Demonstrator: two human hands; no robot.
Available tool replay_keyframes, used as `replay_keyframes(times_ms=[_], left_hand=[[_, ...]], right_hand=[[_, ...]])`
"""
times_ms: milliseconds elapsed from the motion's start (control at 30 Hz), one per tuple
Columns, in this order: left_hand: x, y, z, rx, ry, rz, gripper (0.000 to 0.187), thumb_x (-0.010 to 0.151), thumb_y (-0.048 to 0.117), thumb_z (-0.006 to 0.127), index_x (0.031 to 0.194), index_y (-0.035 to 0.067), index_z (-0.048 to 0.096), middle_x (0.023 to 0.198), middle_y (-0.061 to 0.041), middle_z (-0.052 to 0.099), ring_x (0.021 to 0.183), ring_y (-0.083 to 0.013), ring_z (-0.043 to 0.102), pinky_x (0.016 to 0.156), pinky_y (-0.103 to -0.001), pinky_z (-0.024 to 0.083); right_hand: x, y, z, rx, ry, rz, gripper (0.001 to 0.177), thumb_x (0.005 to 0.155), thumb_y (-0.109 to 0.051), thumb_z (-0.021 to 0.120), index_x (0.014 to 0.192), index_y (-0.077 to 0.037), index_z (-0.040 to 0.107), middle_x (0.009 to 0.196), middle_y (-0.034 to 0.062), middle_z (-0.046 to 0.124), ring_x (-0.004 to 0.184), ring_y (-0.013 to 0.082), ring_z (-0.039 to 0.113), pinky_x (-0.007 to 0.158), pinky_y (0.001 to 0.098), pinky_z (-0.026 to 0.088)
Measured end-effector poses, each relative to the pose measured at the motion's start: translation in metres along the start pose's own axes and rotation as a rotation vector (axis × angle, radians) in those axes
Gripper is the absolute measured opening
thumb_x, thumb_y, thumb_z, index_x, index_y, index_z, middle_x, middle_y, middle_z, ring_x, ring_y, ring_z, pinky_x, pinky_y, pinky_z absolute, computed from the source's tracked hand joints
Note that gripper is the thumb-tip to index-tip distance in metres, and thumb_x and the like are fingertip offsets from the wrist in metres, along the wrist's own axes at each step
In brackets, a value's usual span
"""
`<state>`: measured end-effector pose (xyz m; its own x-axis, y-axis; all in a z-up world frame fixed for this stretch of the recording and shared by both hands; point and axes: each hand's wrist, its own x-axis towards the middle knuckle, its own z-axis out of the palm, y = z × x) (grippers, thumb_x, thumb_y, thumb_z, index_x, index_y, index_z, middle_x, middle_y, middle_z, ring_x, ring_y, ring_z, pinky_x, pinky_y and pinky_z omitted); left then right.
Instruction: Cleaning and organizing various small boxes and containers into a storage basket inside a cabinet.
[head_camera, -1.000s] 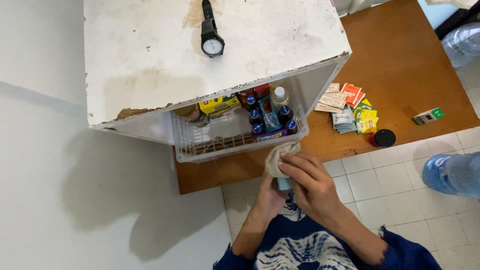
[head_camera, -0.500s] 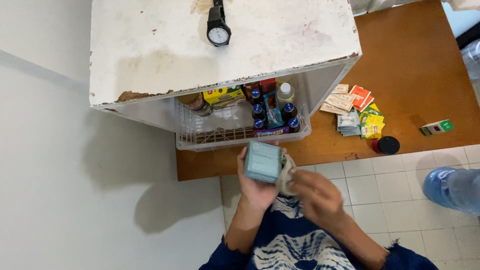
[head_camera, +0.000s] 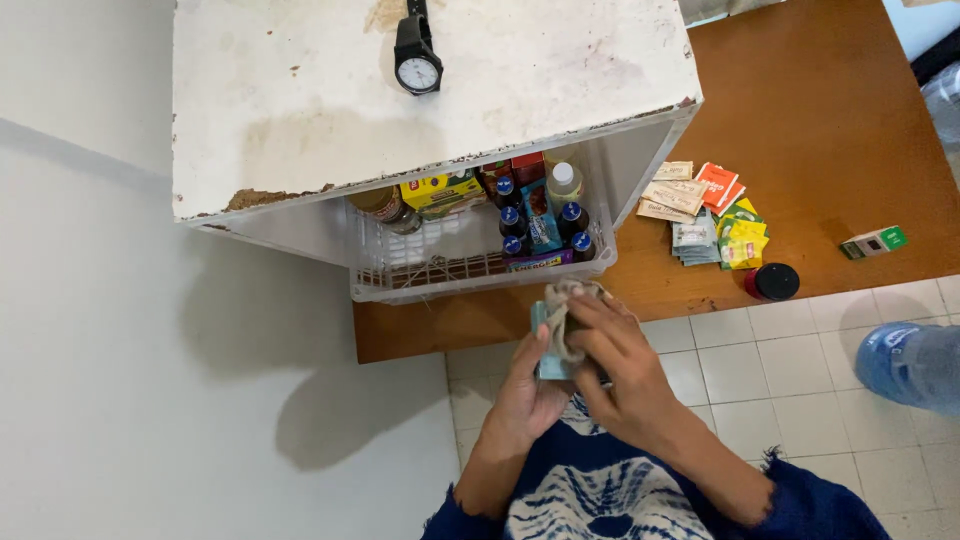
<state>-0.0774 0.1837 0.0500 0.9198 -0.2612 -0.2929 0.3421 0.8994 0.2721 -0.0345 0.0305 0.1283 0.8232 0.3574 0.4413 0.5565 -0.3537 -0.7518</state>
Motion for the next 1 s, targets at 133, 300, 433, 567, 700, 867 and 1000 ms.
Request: replay_keyframes(times_ms=[133, 300, 433, 567, 700, 867, 1000], left_hand=[[-0.002, -0.001, -0.005, 0.118, -0.025, -0.036, 0.045, 0.097, 0.027, 0.073, 0.133, 0.005, 0.057, 0.124, -0.008, 0.066, 0.113, -0.0183, 0.068, 0.099, -0.034, 0.059], [-0.002, -0.01, -0.04, 0.162, -0.068, -0.022, 0.029, 0.111, 0.014, 0.07, 0.125, -0.006, 0.054, 0.121, -0.017, 0.064, 0.105, -0.0256, 0.066, 0.091, -0.039, 0.058], [0.003, 0.001, 0.019, 0.111, 0.222, 0.01, 0.047, 0.092, 0.027, 0.067, 0.131, 0.003, 0.057, 0.118, -0.011, 0.067, 0.108, -0.023, 0.068, 0.092, -0.04, 0.059], [0.012, -0.001, 0.004, 0.01, 0.476, 0.16, 0.049, 0.092, 0.036, 0.07, 0.13, 0.008, 0.057, 0.117, -0.007, 0.067, 0.108, -0.0213, 0.066, 0.095, -0.038, 0.056], [0.008, 0.0, 0.016, 0.089, 0.458, 0.195, 0.046, 0.093, 0.036, 0.071, 0.126, 0.007, 0.061, 0.116, -0.006, 0.068, 0.106, -0.0196, 0.067, 0.092, -0.036, 0.058], [0.006, -0.028, -0.02, 0.119, 0.253, 0.142, 0.032, 0.111, 0.037, 0.069, 0.122, 0.008, 0.059, 0.111, -0.006, 0.065, 0.101, -0.0172, 0.066, 0.084, -0.034, 0.057], [0.002, -0.009, 0.042, 0.021, 0.412, 0.039, 0.036, 0.097, 0.041, 0.056, 0.117, 0.013, 0.067, 0.107, -0.005, 0.074, 0.098, -0.0169, 0.073, 0.084, -0.033, 0.062]], right_hand=[[-0.001, 0.008, -0.008, -0.065, -0.044, -0.09, 0.031, 0.072, -0.001, 0.068, 0.1, -0.004, 0.054, 0.132, 0.0253, 0.064, 0.128, 0.0426, 0.061, 0.114, 0.0554, 0.041], [-0.012, 0.029, -0.005, 0.168, -0.1, 0.396, 0.029, 0.085, -0.006, 0.066, 0.113, -0.002, 0.063, 0.092, 0.0147, 0.071, 0.078, 0.0202, 0.072, 0.066, 0.0351, 0.056], [-0.026, 0.039, 0.01, 0.583, 0.24, 0.559, 0.022, 0.095, -0.002, 0.06, 0.117, -0.002, 0.056, 0.105, 0.0118, 0.069, 0.091, 0.0137, 0.067, 0.07, 0.0285, 0.055], [-0.053, 0.023, 0.015, 0.392, 0.146, 0.456, 0.029, 0.099, 0.001, 0.059, 0.128, -0.001, 0.06, 0.109, 0.0097, 0.073, 0.086, 0.0118, 0.067, 0.072, 0.0224, 0.053], [-0.061, 0.026, 0.014, 0.419, 0.157, 0.262, 0.03, 0.101, 0.003, 0.06, 0.132, 0.0, 0.061, 0.116, 0.0148, 0.073, 0.098, 0.0121, 0.067, 0.081, 0.0236, 0.054], [-0.032, 0.019, 0.007, 0.197, 0.164, 0.334, 0.03, 0.092, 0.004, 0.066, 0.123, 0.0, 0.067, 0.113, 0.0166, 0.075, 0.09, 0.0163, 0.07, 0.072, 0.025, 0.055], [-0.019, -0.005, 0.003, -0.207, 0.115, -0.144, 0.032, 0.079, 0.006, 0.067, 0.11, -0.001, 0.069, 0.129, 0.0213, 0.068, 0.133, 0.0384, 0.06, 0.116, 0.0545, 0.043]])
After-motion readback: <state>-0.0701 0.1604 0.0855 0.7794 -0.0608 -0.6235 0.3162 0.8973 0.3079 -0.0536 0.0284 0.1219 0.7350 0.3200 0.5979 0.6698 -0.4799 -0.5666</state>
